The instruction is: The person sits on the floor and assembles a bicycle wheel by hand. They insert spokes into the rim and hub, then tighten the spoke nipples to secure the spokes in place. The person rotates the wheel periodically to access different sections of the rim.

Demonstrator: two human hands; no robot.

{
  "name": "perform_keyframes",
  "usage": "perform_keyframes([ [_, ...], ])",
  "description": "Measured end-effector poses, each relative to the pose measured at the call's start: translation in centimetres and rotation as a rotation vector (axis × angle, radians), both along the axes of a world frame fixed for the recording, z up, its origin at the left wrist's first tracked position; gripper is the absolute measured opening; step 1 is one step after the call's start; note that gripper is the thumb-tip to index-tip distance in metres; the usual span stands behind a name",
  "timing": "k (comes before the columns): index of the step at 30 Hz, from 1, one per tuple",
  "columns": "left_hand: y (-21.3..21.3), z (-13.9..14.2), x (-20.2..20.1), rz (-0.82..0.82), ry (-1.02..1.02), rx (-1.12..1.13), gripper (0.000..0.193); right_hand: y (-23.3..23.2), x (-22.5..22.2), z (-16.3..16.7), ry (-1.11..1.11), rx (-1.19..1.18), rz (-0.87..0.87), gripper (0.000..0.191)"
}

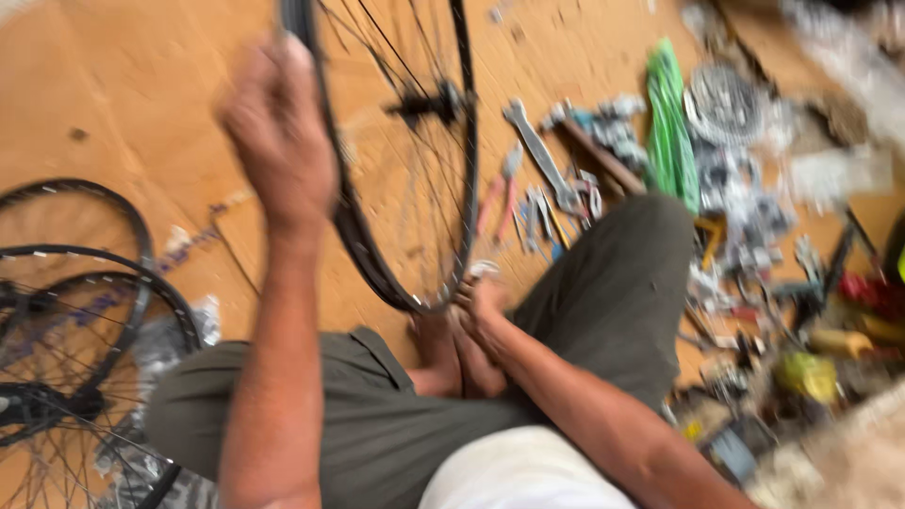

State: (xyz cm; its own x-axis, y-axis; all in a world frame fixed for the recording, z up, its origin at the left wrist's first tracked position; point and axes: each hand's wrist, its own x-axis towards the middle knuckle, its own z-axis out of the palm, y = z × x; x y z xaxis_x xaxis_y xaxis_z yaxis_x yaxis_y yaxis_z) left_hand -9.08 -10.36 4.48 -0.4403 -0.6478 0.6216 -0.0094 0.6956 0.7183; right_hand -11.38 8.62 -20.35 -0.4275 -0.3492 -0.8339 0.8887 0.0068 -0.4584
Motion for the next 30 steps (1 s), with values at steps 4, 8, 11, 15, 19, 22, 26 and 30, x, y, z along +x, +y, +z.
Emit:
perform_keyframes([
  [4,4.4,0.9,2.1,0.195,-0.164,0.119,0.039,0.8,-4.1,1.6,0.409,0.096,-0.125,0.023],
  [8,8.1,1.0,5.7,0.095,-0.116,0.257,0.029,1.4,-7.7,5.7,0.633,-0.202,-0.064,0.03],
  [11,10.0,0.0,8.4,0.068,-0.052,0.255,0.027,2.0,-7.8,10.7,0.929,-0.517,0.148,0.032],
  [15,11.4,-1.4,10.8,0.019,0.005,0.345,0.03,2.3,-6.1,17.3,1.758,-0.443,0.508,0.024],
  [19,12.1,-1.8,11.6,0.02,-0.008,0.249,0.027,1.6,-4.4,21.2,1.898,-0.474,0.594,0.044],
  [22,12.3,-1.7,11.7,0.005,0.006,0.165,0.026,1.0,-3.6,22.3,1.737,-0.515,0.548,0.053],
  [26,12.2,-1.5,11.9,0.0,0.023,0.123,0.027,0.8,-3.3,22.6,1.746,-0.592,0.544,0.055],
  [30,12.1,-1.3,12.1,0.009,0.018,0.134,0.029,0.3,-3.5,22.3,1.861,-0.531,0.555,0.052],
])
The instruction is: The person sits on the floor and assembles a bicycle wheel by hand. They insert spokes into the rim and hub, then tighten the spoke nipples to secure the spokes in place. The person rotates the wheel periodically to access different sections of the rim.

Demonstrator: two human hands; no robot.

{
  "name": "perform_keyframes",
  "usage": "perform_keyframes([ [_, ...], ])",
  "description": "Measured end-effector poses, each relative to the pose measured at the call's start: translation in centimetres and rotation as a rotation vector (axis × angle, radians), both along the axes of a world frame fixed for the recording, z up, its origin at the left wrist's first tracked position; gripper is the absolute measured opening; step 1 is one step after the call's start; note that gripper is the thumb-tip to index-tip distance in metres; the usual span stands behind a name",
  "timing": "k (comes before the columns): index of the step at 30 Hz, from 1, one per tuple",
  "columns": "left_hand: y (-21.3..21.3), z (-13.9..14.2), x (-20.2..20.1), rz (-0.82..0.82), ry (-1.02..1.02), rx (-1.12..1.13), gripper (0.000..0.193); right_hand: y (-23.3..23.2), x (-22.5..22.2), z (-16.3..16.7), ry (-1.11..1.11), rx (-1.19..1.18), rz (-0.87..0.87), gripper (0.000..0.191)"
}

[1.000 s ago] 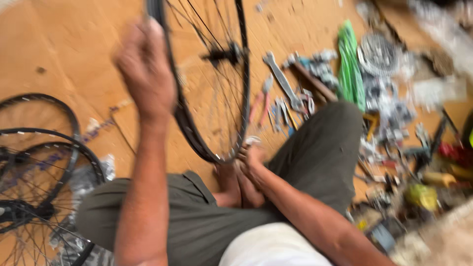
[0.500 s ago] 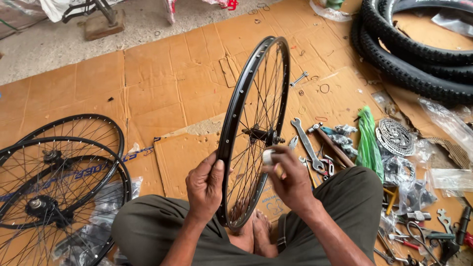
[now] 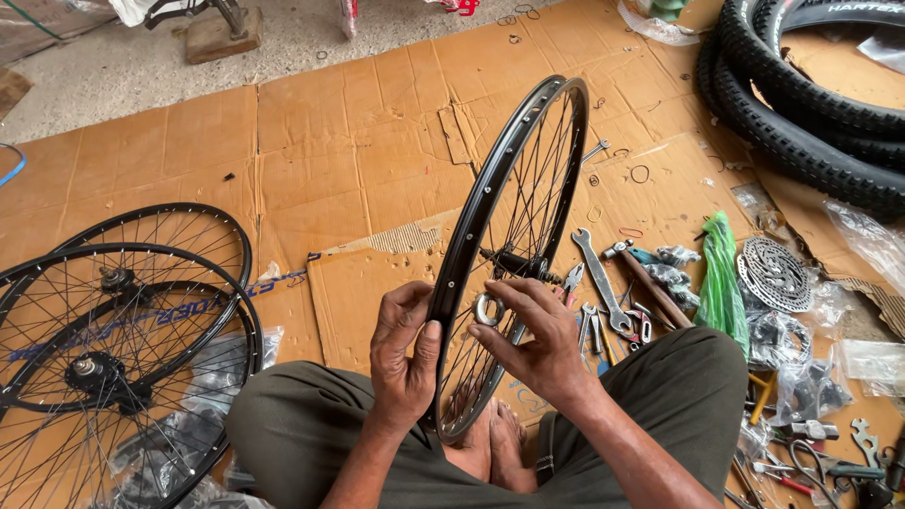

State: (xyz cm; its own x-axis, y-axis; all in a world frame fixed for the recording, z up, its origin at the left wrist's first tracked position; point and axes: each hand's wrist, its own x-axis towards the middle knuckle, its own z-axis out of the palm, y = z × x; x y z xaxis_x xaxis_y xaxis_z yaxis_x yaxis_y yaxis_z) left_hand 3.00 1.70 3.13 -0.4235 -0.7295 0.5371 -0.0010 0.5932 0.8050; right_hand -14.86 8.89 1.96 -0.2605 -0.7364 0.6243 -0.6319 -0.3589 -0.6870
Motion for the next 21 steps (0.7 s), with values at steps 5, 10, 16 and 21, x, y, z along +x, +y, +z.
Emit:
perform_keyframes([
  [5,0.1,-0.1,-0.2,-0.028,0.041,-0.039,0.025,-1.7,0.1,-1.1,0.087,0.051,-0.027,0.052],
  [10,0.0,-0.2,0.0,-0.05,0.046,0.052,0.032,-2.0,0.3,-3.1,-0.117,-0.042,0.268,0.047],
  [16,-0.5,-0.1,-0.1,-0.081,0.088,-0.077,0.04,-3.1,-2.9,-6.6,-0.626,0.359,0.526,0.041],
  [21,-0.7,-1.1,-1.0,-0.077,0.225,-0.122,0.038,-4.0,-4.9,-8.2,-0.405,0.251,0.441,0.036],
])
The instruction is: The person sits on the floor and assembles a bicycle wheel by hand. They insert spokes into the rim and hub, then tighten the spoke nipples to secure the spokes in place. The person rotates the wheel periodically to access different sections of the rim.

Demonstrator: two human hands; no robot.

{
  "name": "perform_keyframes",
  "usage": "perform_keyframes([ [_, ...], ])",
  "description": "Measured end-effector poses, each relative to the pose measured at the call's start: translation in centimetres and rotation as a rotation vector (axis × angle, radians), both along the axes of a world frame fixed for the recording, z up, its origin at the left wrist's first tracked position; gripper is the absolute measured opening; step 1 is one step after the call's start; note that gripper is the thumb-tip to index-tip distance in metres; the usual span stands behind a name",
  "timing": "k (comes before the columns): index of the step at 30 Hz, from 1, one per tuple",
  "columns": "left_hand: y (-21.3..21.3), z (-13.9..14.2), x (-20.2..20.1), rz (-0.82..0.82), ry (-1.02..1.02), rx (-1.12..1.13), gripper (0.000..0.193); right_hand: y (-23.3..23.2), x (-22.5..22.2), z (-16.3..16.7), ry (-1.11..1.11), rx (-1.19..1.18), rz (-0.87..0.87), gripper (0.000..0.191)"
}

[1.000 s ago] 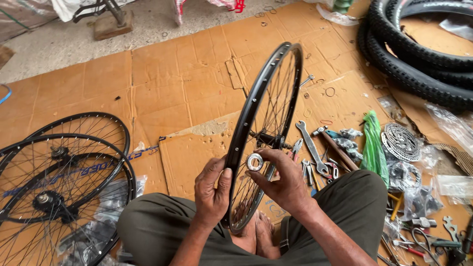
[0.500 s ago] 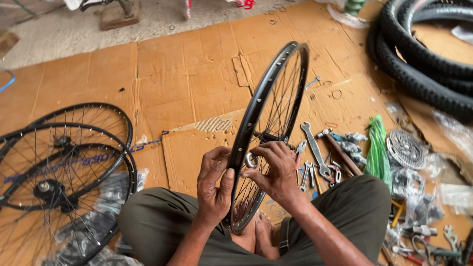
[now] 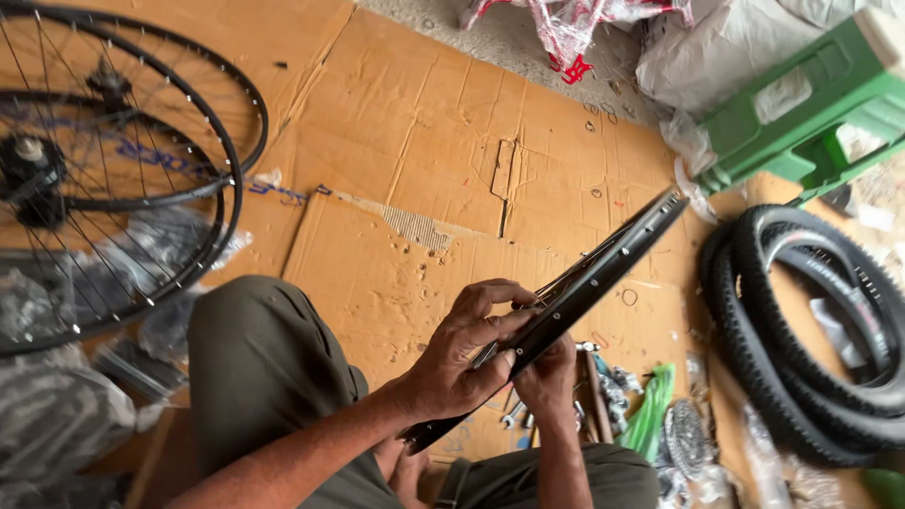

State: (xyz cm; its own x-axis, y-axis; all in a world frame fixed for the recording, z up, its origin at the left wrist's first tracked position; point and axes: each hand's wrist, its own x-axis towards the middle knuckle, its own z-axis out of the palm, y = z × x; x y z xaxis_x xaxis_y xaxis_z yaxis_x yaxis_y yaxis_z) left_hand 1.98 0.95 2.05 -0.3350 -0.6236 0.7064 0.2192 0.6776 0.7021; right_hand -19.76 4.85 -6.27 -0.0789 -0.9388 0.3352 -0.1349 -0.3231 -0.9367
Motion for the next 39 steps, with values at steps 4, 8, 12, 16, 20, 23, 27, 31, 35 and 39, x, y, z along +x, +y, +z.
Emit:
perform_keyframes([
  [4,0.2,-0.5,-0.1,0.013,0.044,0.025,0.039,1.1,-0.7,-0.2,-0.256,0.096,0.159,0.043],
  [8,0.4,-0.6,-0.1,0.015,0.054,0.053,0.042,1.3,-0.6,-0.7,-0.208,0.054,-0.033,0.036],
  [12,0.3,-0.7,0.0,-0.006,0.069,0.077,0.04,1.3,-0.6,-1.2,-0.063,0.072,-0.004,0.035],
  [16,0.3,-0.9,0.1,-0.013,0.076,0.091,0.042,1.4,-1.1,-1.6,-0.43,0.123,0.017,0.03],
  [20,0.3,-0.9,0.2,-0.018,0.056,0.105,0.042,1.1,-1.7,-1.9,-0.069,0.007,-0.076,0.029],
  [23,0.2,-0.8,0.4,-0.01,0.069,0.099,0.04,0.9,-1.9,-1.5,-0.242,0.061,0.131,0.023],
  [27,0.3,-0.7,0.6,-0.034,0.025,0.154,0.042,0.9,-1.2,-0.2,-0.199,0.0,0.11,0.029],
  [31,0.6,-0.6,0.4,-0.032,0.045,0.143,0.041,0.7,0.0,1.0,-0.006,0.039,-0.2,0.04],
  [35,0.6,-0.7,0.2,0.014,0.083,0.119,0.039,0.8,0.1,1.9,-0.202,0.032,0.168,0.055],
  [39,0.6,-0.6,0.2,-0.017,0.045,0.148,0.04,1.1,-0.1,1.4,-0.065,-0.035,-0.054,0.028],
])
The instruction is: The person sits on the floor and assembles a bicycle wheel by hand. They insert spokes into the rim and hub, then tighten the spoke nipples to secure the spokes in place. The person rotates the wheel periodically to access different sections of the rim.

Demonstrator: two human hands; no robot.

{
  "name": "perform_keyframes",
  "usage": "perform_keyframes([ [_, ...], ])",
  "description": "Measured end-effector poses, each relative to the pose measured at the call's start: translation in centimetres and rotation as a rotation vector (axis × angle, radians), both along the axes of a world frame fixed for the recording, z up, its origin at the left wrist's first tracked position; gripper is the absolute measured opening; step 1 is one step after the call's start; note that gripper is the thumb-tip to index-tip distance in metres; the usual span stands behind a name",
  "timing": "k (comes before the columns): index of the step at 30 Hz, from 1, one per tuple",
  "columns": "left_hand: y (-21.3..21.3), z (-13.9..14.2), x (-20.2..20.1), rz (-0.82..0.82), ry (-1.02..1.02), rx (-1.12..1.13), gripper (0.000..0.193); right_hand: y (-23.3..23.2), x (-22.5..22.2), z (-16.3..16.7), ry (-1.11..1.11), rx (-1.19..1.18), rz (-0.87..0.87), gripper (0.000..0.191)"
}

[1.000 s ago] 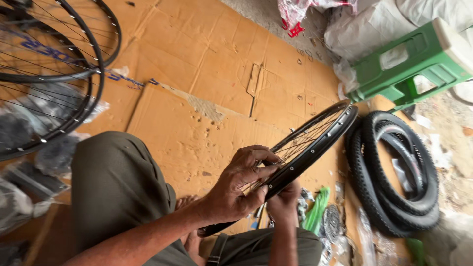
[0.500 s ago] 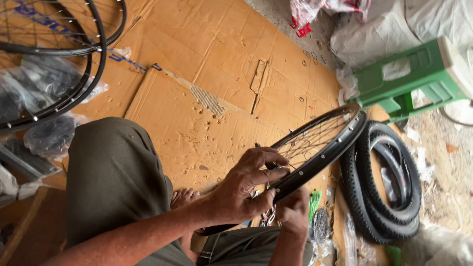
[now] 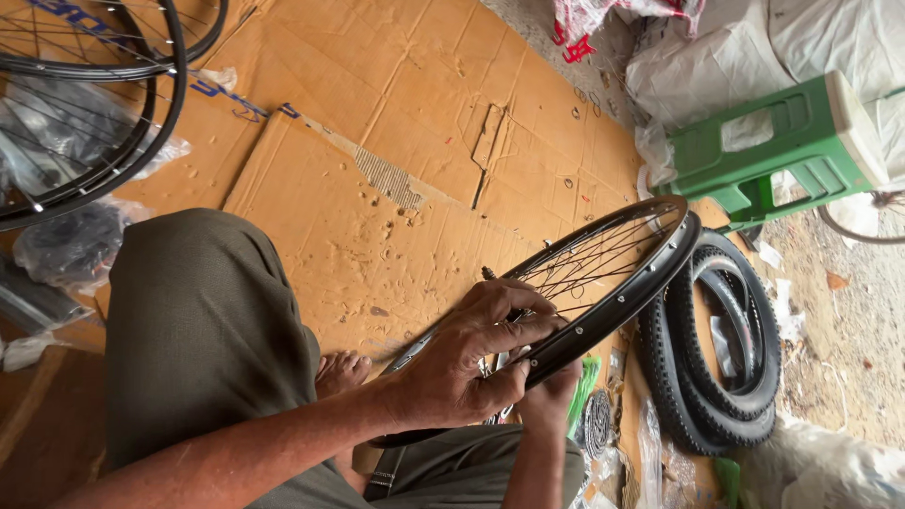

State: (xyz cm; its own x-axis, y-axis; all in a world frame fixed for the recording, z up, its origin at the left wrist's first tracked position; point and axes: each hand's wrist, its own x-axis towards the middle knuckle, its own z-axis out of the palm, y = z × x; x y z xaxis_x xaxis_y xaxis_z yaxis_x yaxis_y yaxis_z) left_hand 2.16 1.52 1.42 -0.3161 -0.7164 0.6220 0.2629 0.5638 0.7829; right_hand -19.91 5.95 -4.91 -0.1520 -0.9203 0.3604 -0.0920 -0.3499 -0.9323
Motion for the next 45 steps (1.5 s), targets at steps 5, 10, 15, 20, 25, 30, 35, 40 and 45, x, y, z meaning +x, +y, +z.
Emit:
perform_keyframes([
  [5,0.2,0.1,0.1,0.03,0.02,-0.034,0.038,0.2,-1.1,-0.8,-0.094,0.041,0.246,0.026],
  [10,0.1,-0.2,0.0,0.019,0.007,-0.013,0.04,0.3,-1.2,-1.6,0.002,0.027,0.04,0.03],
  [15,-0.1,0.0,-0.1,0.139,-0.028,-0.057,0.037,0.0,-0.1,-1.1,0.081,0.114,-0.038,0.023],
  [20,1.0,0.9,1.1,-0.185,-0.287,0.493,0.027,-1.4,1.4,1.0,-0.384,-0.095,0.105,0.024],
  [25,0.5,1.9,1.7,-0.089,-0.203,0.33,0.031,-0.7,3.9,1.2,0.207,-0.454,-0.365,0.031],
  [30,0.2,2.5,0.9,0.164,-0.214,-0.043,0.036,-0.6,4.7,-0.7,0.011,-0.09,-0.176,0.03],
  [35,0.7,2.5,0.8,0.198,-0.258,-0.059,0.038,-2.6,4.1,-1.8,-0.618,0.049,0.238,0.03],
  [40,0.2,1.8,1.2,0.131,-0.256,-0.098,0.037,-2.9,3.8,-1.3,0.029,0.052,0.032,0.033],
  [45,-0.1,1.4,1.4,0.104,-0.151,-0.221,0.035,-1.8,2.9,-1.8,-0.39,0.034,0.397,0.031],
])
